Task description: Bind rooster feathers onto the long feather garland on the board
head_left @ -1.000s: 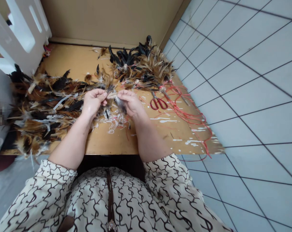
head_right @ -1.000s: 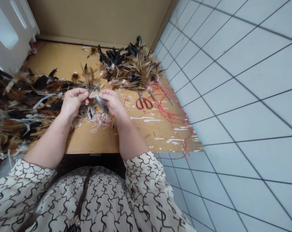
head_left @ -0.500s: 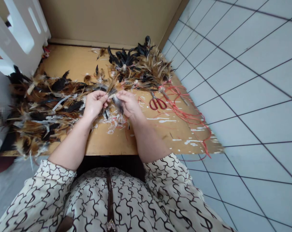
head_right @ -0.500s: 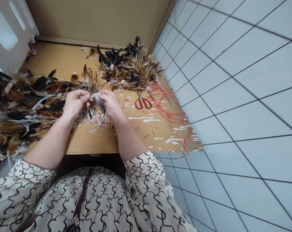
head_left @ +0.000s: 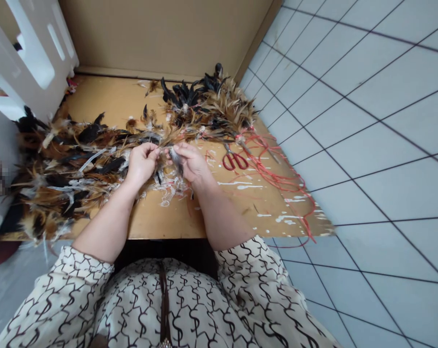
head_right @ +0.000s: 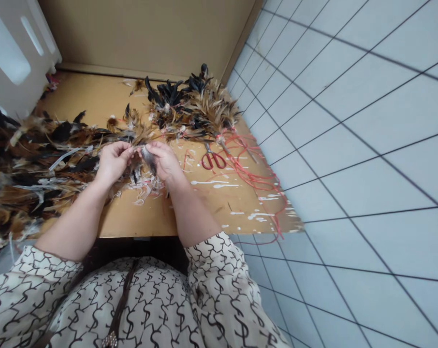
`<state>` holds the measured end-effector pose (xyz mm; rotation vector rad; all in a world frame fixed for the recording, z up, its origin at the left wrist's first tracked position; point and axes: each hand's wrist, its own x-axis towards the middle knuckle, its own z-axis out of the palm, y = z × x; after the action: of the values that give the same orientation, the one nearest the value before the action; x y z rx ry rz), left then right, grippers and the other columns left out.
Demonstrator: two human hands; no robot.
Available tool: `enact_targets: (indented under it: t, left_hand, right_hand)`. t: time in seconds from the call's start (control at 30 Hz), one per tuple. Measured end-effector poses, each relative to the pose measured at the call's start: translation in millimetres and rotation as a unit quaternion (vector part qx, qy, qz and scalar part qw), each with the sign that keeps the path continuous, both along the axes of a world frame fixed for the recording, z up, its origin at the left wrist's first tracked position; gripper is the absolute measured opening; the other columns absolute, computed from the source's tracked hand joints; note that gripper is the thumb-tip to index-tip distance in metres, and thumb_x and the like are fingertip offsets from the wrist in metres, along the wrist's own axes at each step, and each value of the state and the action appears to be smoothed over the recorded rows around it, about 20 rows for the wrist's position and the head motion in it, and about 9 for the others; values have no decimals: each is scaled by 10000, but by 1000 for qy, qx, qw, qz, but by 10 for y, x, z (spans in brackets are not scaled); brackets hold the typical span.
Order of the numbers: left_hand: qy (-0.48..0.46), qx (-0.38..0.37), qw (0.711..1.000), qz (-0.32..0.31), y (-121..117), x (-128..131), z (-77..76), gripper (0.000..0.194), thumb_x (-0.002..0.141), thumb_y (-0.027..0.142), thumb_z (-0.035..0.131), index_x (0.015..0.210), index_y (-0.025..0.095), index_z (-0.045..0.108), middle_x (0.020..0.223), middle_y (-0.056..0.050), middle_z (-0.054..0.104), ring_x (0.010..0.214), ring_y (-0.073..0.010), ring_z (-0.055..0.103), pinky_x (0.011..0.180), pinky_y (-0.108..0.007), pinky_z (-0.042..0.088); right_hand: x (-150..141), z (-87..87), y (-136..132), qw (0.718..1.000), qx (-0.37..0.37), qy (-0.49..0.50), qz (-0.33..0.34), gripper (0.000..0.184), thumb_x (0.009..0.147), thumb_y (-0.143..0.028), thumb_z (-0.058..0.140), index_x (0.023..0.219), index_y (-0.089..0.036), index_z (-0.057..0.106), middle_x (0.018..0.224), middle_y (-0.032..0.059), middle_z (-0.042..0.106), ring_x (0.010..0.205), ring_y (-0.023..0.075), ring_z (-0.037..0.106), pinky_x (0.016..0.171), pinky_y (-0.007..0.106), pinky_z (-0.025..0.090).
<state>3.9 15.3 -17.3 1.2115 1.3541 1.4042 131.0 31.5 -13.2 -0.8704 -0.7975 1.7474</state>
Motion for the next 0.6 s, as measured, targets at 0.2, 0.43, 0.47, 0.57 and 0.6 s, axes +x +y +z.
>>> enact_targets:
  t: [0.2, 0.43, 0.47, 0.57, 0.6]
  left_hand:
    - [-83, -50, 994, 41, 0, -20, 84, 280, 746, 25, 523, 494, 147, 519, 412, 58, 480, 352, -38, 375, 403, -164, 290]
    - [-158, -48, 985, 41, 4, -30, 107, 249, 741, 40, 565, 516, 142, 537, 468, 37, 538, 373, -34, 414, 413, -152, 334]
    - [-153, -36, 987, 42, 4, -22, 96, 229, 733, 41, 576, 528, 141, 546, 482, 34, 552, 384, -35, 422, 420, -151, 340]
    - [-128, -5, 991, 29, 6, 1, 45, 185, 716, 64, 606, 554, 144, 563, 483, 43, 545, 407, -41, 436, 436, -154, 352]
    - [-116, 4, 993, 20, 7, 5, 25, 176, 712, 83, 621, 560, 148, 562, 471, 49, 529, 408, -44, 434, 440, -157, 355]
  right_hand:
    - [92, 44, 28, 998, -35, 47, 13, 203, 854, -50, 413, 701, -167, 476, 584, -25, 567, 489, 51, 503, 494, 149, 445]
    - [100, -21, 47, 997, -30, 23, 67, 176, 840, -56, 468, 705, -169, 463, 561, -40, 523, 454, 34, 443, 455, 124, 403]
    - [95, -23, 40, 996, -30, 17, 76, 176, 838, -55, 471, 703, -167, 462, 556, -41, 520, 447, 32, 432, 453, 122, 397]
    - [72, -24, 11, 995, -33, -1, 97, 179, 831, -51, 477, 692, -163, 459, 541, -42, 519, 433, 25, 419, 450, 117, 385]
    - [64, -25, 2, 994, -36, -7, 101, 180, 832, -49, 471, 691, -160, 461, 534, -43, 520, 428, 23, 419, 447, 116, 382]
